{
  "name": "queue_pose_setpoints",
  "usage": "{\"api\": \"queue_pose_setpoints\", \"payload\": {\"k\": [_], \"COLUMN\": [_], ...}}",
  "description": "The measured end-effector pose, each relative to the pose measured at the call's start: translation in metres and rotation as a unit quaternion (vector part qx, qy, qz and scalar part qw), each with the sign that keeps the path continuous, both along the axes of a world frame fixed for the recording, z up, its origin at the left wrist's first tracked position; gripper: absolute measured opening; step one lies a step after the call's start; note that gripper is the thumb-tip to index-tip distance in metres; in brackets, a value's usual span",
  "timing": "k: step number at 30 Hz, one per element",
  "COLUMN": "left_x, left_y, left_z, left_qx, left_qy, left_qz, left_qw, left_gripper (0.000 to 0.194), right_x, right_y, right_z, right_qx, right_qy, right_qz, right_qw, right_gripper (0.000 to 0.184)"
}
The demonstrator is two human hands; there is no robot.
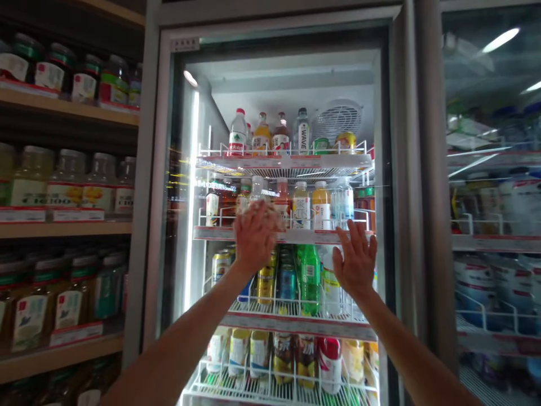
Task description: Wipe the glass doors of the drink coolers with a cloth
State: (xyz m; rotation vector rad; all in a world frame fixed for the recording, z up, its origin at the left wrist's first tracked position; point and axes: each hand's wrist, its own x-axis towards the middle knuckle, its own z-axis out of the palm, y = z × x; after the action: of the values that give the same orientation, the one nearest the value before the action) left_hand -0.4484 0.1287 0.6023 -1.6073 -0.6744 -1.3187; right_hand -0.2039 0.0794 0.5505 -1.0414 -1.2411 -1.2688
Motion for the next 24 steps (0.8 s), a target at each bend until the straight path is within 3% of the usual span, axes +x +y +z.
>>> {"api": "queue_pose_setpoints", "payload": {"k": [2, 4, 6, 8, 10, 11, 13, 15, 16, 18, 21, 23, 24], "left_x": [0.012, 0.003, -0.021, -0.042, -0.046, -0.041, -0.024, -0.015, -0.017, -0.033, -0.058, -0.054, -0.045], "left_y": [-0.005, -0.003, 0.004, 0.011, 0.012, 0.011, 0.006, 0.003, 0.003, 0.007, 0.015, 0.015, 0.011], "left_z": [-0.010, -0.010, -0.001, 0.009, 0.010, 0.005, -0.009, -0.022, -0.024, -0.019, -0.005, -0.005, -0.011], "left_qx": [0.009, -0.002, -0.022, -0.040, -0.049, -0.048, -0.036, -0.021, -0.020, -0.034, -0.058, -0.057, -0.049], "left_qy": [0.119, 0.131, 0.017, -0.139, -0.207, -0.186, -0.042, 0.101, 0.125, 0.048, -0.184, -0.215, -0.174], "left_qz": [-0.007, -0.001, 0.009, 0.016, 0.016, 0.013, 0.001, -0.011, -0.014, -0.012, -0.003, -0.002, -0.004], "left_qw": [0.993, 0.991, 1.000, 0.989, 0.977, 0.981, 0.998, 0.995, 0.992, 0.998, 0.981, 0.975, 0.983], "left_gripper": [0.040, 0.040, 0.041, 0.042, 0.043, 0.043, 0.043, 0.044, 0.044, 0.043, 0.043, 0.044, 0.044], "right_x": [0.001, 0.002, 0.001, 0.001, 0.000, 0.000, 0.000, 0.001, 0.001, 0.001, 0.000, -0.001, -0.001], "right_y": [0.000, 0.000, 0.000, 0.000, 0.000, 0.000, 0.000, 0.000, -0.001, -0.001, -0.001, -0.001, -0.001], "right_z": [0.000, 0.000, 0.000, 0.000, 0.000, 0.000, 0.000, 0.000, 0.000, 0.000, 0.000, 0.001, 0.001], "right_qx": [0.004, 0.006, 0.008, 0.006, 0.007, 0.006, 0.005, 0.006, 0.007, 0.006, -0.001, -0.002, -0.001], "right_qy": [-0.005, -0.010, -0.008, -0.004, 0.001, 0.000, -0.004, -0.008, -0.008, -0.005, 0.001, 0.003, 0.003], "right_qz": [0.002, 0.005, 0.005, 0.002, 0.000, 0.001, 0.003, 0.005, 0.006, 0.004, -0.007, -0.014, -0.016], "right_qw": [1.000, 1.000, 1.000, 1.000, 1.000, 1.000, 1.000, 1.000, 1.000, 1.000, 1.000, 1.000, 1.000], "right_gripper": [0.052, 0.050, 0.049, 0.048, 0.048, 0.048, 0.048, 0.047, 0.047, 0.045, 0.045, 0.044, 0.043]}}
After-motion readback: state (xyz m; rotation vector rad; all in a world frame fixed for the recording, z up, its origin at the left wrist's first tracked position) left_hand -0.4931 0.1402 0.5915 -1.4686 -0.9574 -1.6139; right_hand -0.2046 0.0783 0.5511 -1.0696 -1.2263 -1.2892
